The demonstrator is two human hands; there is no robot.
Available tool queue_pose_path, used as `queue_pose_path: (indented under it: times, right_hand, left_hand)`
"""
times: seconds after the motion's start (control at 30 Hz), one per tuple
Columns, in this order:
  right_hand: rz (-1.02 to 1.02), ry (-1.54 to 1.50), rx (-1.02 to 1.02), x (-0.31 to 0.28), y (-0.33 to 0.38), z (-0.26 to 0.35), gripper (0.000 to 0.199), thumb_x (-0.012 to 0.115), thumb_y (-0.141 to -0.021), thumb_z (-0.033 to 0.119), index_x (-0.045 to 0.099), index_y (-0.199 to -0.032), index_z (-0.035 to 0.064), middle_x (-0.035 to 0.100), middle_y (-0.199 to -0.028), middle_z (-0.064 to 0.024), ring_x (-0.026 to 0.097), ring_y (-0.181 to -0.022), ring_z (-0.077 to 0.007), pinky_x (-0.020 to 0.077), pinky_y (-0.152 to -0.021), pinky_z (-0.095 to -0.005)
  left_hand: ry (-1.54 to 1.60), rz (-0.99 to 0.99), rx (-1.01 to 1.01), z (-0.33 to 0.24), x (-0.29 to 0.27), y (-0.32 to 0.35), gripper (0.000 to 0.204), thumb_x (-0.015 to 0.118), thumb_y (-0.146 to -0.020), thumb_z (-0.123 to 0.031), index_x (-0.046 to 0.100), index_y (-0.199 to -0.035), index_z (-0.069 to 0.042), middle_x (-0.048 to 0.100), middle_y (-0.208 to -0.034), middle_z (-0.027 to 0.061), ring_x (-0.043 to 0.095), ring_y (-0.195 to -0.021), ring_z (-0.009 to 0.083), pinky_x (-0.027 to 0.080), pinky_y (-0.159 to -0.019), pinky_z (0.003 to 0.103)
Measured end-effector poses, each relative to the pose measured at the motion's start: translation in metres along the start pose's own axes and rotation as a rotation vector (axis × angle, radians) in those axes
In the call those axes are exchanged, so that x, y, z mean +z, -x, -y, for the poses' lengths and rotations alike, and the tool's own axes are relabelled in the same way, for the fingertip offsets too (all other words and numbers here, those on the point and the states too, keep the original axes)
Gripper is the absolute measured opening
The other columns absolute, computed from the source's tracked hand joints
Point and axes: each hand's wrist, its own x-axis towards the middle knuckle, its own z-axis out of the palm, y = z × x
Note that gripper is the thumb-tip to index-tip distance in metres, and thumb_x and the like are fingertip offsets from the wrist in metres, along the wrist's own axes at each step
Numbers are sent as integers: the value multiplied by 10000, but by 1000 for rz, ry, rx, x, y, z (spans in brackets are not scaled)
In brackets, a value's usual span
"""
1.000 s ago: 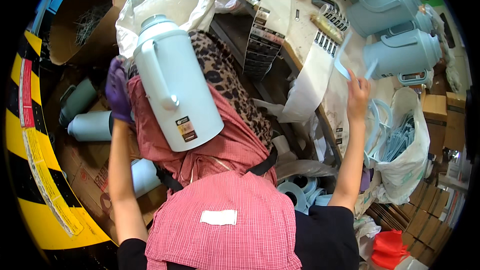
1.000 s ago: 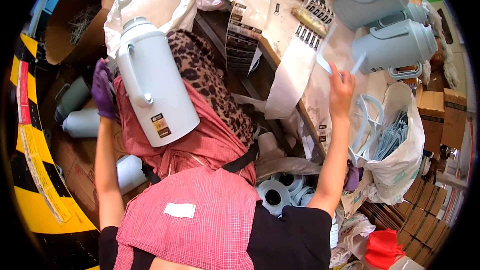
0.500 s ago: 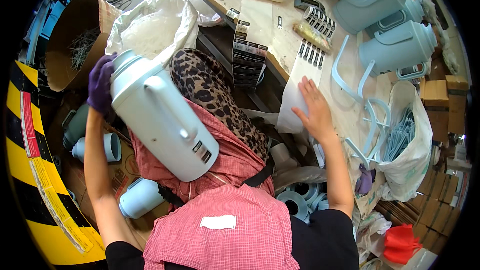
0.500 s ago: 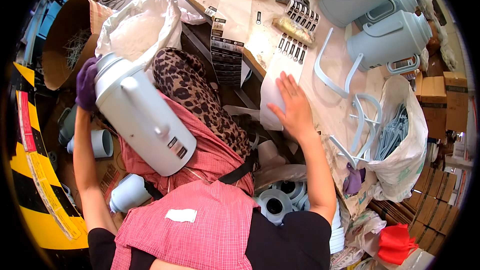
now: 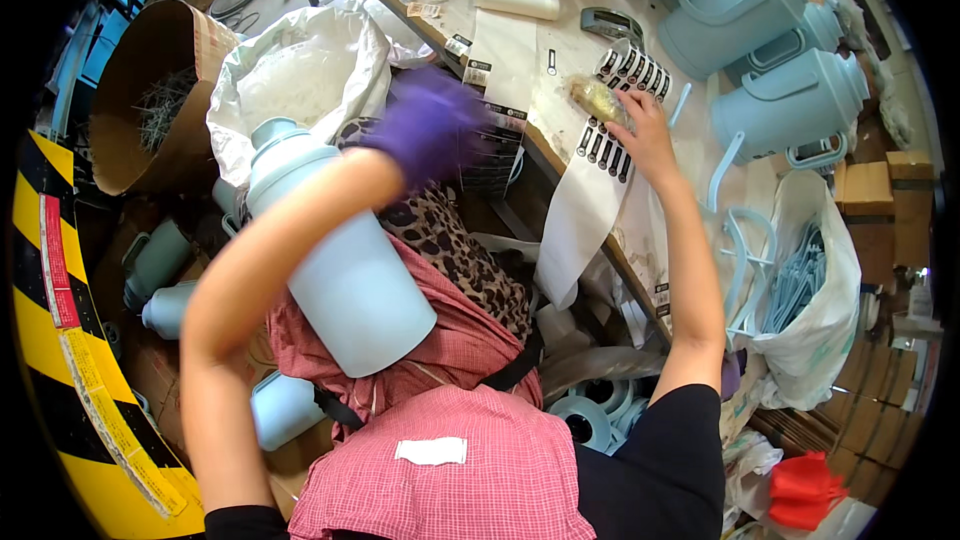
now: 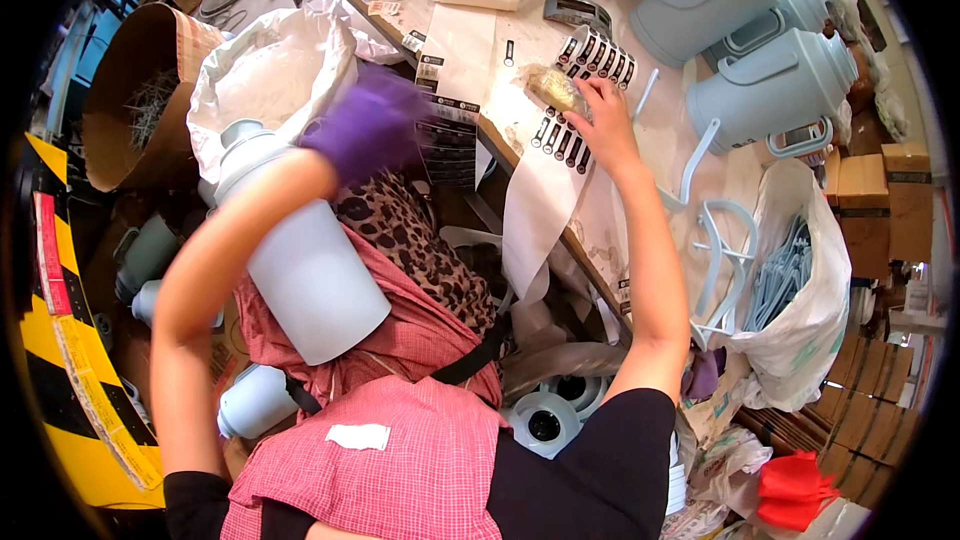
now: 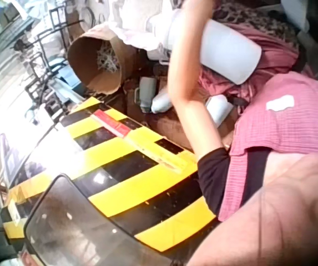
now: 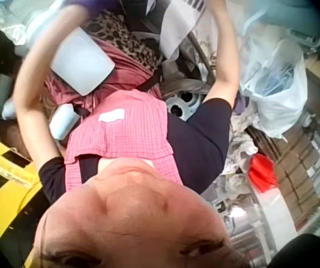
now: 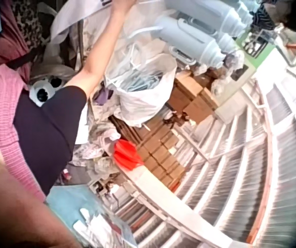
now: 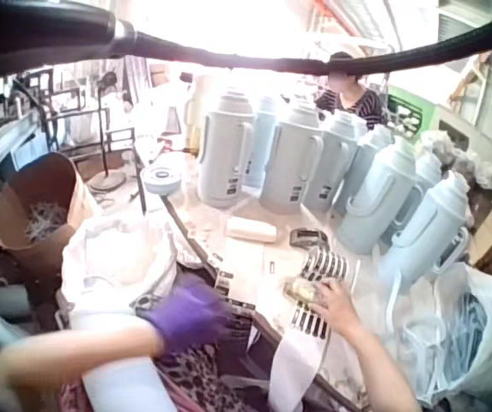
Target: The person assembles thermal flasks by placing a sealing ring inside the neck, applying a label to the body, and screwing on a base cap.
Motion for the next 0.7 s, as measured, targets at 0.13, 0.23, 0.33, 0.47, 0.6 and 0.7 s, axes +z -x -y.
queue_pose_path:
  times: [0.13,0.23,0.33,0.47,0.6,0.7]
  right_hand:
    - [76,-53,-34,-3,3,1,562,754,-862,184,573,-1373,35,587,-1350,-153,531,-1243,-357,409,-1080,-418]
    - [113,-75,-51,-1,-7,-7,557,727,-883,161,554,-1396,31,575,-1368,-159,534,-1254,-355,402,-1091,-405]
    - [24,-37,-93,10,-28,-26,563,743,-856,148,573,-1383,49,606,-1336,-126,529,-1229,-350,425,-1072,-417]
    - [-33,-22,-123,20,-56,-49,541,738,-859,155,608,-1383,110,610,-1358,-69,481,-1284,-309,386,-1121,-406]
    - [50,-54,-49,15,-65,-38,533,718,-874,161,603,-1394,131,591,-1395,-84,466,-1316,-313,346,-1148,-416]
    - [-153,99,-129,5,-48,-8,524,739,-860,171,622,-1370,131,599,-1378,-81,485,-1301,-310,347,-1146,-418]
  left_hand:
    - [-111,-69,427,-90,61,-57,624,503,-989,-488,414,-1531,-192,346,-1631,75,289,-1520,255,149,-1240,557]
    - [-68,-56,332,-109,88,-59,662,555,-960,-482,429,-1508,-132,361,-1603,96,328,-1482,291,163,-1231,563]
    - [-29,-34,333,-112,96,-46,702,587,-935,-496,438,-1498,-102,370,-1586,117,343,-1463,308,170,-1227,570]
    - [-31,-32,299,-120,93,-43,740,607,-914,-514,437,-1505,-102,374,-1581,123,334,-1463,317,178,-1222,570]
    - [-94,-5,273,-123,86,-44,774,619,-901,-524,420,-1521,-105,363,-1589,129,304,-1478,334,180,-1222,566]
    - [3,-57,281,-115,65,-27,775,650,-882,-514,432,-1512,-120,361,-1592,138,304,-1482,340,190,-1223,558]
